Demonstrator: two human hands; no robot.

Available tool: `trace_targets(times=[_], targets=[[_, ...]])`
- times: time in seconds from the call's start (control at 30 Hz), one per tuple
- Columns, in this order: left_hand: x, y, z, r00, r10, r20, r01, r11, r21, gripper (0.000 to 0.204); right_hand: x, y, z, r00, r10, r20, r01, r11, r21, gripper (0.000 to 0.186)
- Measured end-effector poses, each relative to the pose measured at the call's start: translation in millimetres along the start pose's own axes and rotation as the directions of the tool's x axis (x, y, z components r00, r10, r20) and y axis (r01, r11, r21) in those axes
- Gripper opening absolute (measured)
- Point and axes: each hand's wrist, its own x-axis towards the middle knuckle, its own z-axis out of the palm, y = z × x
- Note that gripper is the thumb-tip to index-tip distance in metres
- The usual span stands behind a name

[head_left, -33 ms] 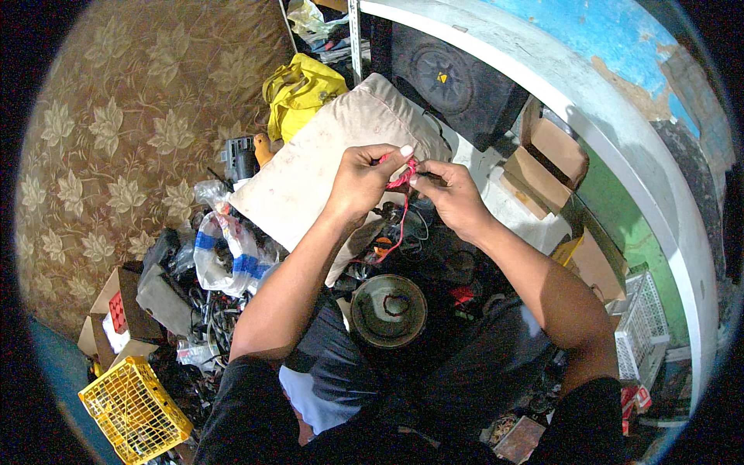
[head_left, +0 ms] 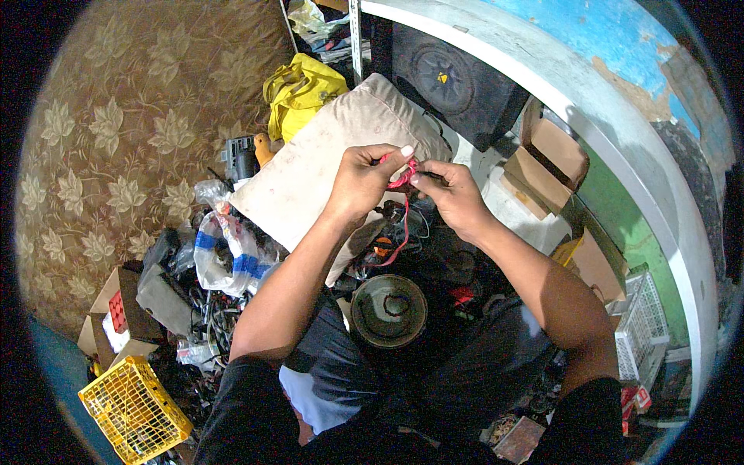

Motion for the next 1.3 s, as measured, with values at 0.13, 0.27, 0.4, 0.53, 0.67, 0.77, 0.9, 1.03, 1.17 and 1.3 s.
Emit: trace_targets(times=[0.13,0.27,0.4,0.53,0.67,0.77,0.9,1.03,1.17,1.3], targets=[[0,-1,1,1.0,0.012,-0.008,-0.011,0.999,0.052,0.028,-8,-15,4,0.985,0.171,0.006,-0.165,0.94,0.3,0.019],[-1,2,1,0.996,0.09,0.003,-0.09,0.984,0.152,0.027,-10,-28,9,0.949,0.308,0.07,-0.291,0.769,0.569,0.02],[0,0,1,0.996,0.058,0.061,-0.066,0.986,0.154,0.025,-10,-31,12,0.936,0.298,0.185,-0.341,0.651,0.678,0.021],[0,-11,11,0.998,0.051,0.042,-0.055,0.992,0.113,0.022,-7,-23,16,0.937,0.284,0.205,-0.346,0.654,0.673,0.027],[4,-7,8,0.991,0.12,0.056,-0.128,0.977,0.171,0.023,-8,-21,11,0.947,0.275,0.169,-0.316,0.68,0.662,0.025],[3,-6,8,0.987,0.147,0.06,-0.154,0.978,0.141,0.024,-7,-20,9,0.947,0.269,0.175,-0.311,0.638,0.705,0.024],[3,-3,8,0.992,0.104,0.073,-0.113,0.985,0.13,0.025,-7,-27,7,0.95,0.22,0.222,-0.312,0.636,0.706,0.021],[6,-5,11,0.992,0.128,0.001,-0.128,0.987,0.099,0.021,-6,-25,11,0.954,0.264,0.142,-0.29,0.7,0.653,0.017],[2,-3,8,0.978,0.201,-0.055,-0.188,0.966,0.179,0.017,-5,-23,14,0.963,0.258,0.083,-0.255,0.761,0.597,0.02],[2,-2,3,0.974,0.225,-0.033,-0.21,0.946,0.248,0.017,-6,-23,15,0.963,0.269,-0.007,-0.234,0.847,0.477,0.025]])
